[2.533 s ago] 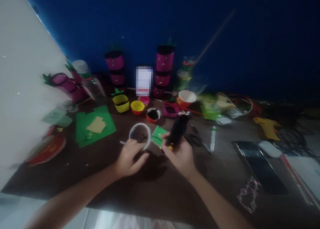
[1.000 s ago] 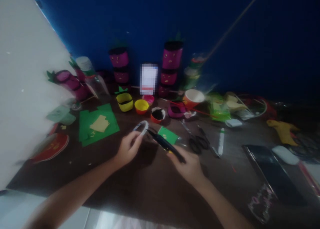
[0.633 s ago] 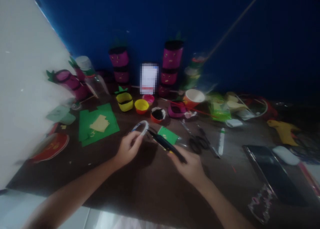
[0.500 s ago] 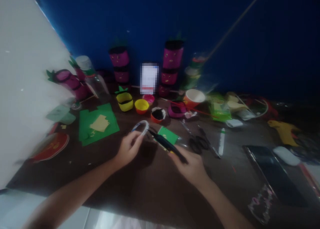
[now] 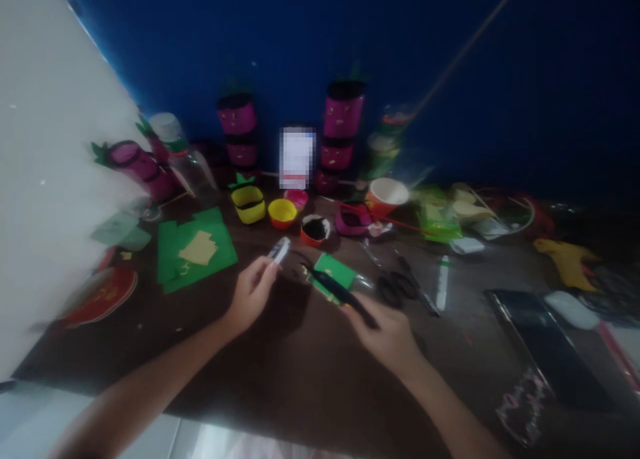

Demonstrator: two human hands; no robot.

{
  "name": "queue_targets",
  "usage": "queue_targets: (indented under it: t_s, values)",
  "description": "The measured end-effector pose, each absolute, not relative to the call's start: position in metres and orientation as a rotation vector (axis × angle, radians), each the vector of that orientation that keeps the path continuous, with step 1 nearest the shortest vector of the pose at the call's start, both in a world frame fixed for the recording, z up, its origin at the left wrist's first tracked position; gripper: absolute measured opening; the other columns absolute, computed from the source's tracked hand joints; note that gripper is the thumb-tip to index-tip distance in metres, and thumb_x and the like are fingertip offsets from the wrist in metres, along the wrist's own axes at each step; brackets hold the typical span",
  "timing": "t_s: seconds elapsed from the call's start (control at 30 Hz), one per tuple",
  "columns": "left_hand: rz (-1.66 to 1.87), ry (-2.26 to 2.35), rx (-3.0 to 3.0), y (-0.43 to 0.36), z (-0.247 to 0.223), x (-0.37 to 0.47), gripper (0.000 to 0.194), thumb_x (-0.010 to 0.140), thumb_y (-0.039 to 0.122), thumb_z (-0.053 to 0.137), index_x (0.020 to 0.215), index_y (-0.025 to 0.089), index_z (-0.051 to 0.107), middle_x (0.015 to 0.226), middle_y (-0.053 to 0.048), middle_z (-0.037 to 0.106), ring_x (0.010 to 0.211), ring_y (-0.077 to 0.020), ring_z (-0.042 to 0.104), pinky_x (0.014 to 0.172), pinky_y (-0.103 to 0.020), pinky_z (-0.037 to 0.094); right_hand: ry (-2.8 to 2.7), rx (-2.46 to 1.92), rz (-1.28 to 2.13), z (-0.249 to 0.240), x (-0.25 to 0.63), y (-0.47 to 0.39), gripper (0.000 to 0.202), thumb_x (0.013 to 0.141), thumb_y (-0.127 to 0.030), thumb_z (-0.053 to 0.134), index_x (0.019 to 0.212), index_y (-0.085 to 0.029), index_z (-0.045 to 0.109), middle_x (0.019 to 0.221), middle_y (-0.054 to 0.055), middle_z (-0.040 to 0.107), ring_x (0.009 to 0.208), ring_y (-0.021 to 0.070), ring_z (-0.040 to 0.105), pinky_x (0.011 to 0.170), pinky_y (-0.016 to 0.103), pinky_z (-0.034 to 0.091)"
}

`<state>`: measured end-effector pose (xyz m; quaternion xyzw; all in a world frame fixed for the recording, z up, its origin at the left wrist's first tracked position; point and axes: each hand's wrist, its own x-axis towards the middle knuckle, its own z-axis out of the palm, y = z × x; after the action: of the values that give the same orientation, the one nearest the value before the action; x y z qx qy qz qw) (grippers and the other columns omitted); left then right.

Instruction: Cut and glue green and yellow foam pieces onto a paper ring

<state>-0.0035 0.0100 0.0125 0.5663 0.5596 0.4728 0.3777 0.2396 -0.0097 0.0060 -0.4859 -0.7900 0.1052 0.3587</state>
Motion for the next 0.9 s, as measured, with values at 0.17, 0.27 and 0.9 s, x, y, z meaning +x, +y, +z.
queue_targets:
  t_s: [0.17, 0.27, 0.9]
  values:
    - [1.191, 1.401, 1.471, 0.009, 0.011, -0.002, 0.026, 0.087, 0.037, 0.046, 0.077, 0.015, 0.058, 0.059, 0.003, 0.046, 0.053, -0.0083, 0.041, 0.050, -0.019, 0.032, -1.914, -1.332, 0.204, 0.010, 0.240, -0.009, 0.019, 0.081, -0.031, 0.058, 0.094, -0.020, 0.065, 0.077, 0.006, 0.073, 0.057, 0.0196, 0.068, 0.060, 0.029, 0.056]
    - [1.168, 1.405, 1.469, 0.009, 0.010, -0.001, 0.026, 0.087, 0.037, 0.046, 0.077, 0.015, 0.057, 0.058, 0.004, 0.045, 0.053, -0.0086, 0.041, 0.050, -0.019, 0.032, -1.913, -1.317, 0.277, 0.013, 0.236, -0.011, 0.018, 0.081, -0.030, 0.058, 0.093, -0.019, 0.064, 0.073, 0.004, 0.072, 0.054, 0.0179, 0.066, 0.057, 0.027, 0.055]
    - [1.086, 1.372, 1.415, 0.006, 0.010, -0.002, 0.030, 0.086, 0.041, 0.046, 0.083, 0.015, 0.061, 0.059, 0.003, 0.047, 0.055, -0.0088, 0.041, 0.052, -0.020, 0.032, -1.623, -1.478, 0.701, 0.021, 0.232, -0.015, 0.022, 0.083, -0.037, 0.055, 0.080, -0.017, 0.063, 0.049, -0.002, 0.056, 0.041, 0.0106, 0.052, 0.043, 0.021, 0.044]
